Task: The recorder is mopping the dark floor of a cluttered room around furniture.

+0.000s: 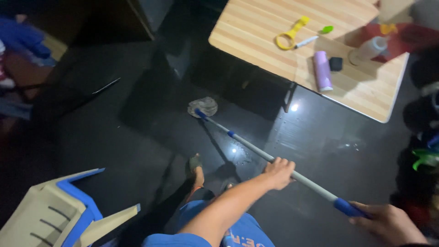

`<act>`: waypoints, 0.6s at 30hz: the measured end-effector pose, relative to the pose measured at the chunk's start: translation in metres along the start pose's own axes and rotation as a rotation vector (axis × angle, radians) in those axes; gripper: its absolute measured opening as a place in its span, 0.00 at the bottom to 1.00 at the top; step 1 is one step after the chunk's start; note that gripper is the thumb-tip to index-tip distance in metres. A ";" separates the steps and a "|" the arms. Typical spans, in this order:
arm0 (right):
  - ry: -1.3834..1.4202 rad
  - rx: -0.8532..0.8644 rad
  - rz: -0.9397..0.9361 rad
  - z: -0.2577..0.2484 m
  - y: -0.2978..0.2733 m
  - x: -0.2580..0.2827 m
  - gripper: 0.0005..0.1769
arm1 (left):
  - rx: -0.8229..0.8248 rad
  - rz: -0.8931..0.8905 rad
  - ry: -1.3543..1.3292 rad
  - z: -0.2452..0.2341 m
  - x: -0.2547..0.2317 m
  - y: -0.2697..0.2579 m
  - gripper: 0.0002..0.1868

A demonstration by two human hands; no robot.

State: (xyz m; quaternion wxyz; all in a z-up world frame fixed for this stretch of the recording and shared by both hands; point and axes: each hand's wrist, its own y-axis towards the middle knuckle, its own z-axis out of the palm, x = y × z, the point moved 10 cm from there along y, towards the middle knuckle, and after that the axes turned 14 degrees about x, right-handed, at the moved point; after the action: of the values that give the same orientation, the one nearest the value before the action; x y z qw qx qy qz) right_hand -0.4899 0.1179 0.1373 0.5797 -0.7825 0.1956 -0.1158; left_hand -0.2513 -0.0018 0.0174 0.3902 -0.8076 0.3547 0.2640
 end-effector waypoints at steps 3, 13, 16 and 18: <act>0.086 -0.010 -0.122 -0.015 -0.002 0.090 0.28 | -0.076 -0.065 0.016 -0.023 0.063 -0.032 0.26; -0.133 -0.109 -0.614 0.052 0.053 0.377 0.23 | -0.101 -0.621 0.079 -0.054 0.316 -0.176 0.24; -0.139 -0.075 -0.580 0.068 0.041 0.393 0.25 | -0.032 -0.751 0.036 -0.046 0.339 -0.192 0.26; -0.124 -0.095 -0.571 0.073 0.048 0.371 0.25 | 0.006 -0.744 0.053 -0.045 0.317 -0.187 0.27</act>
State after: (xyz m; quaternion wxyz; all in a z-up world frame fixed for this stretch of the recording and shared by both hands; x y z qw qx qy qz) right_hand -0.1352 0.0057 0.0529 0.4970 -0.8378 -0.0632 -0.2169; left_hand 0.0939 -0.0723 -0.0974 0.4526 -0.8866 0.0478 0.0821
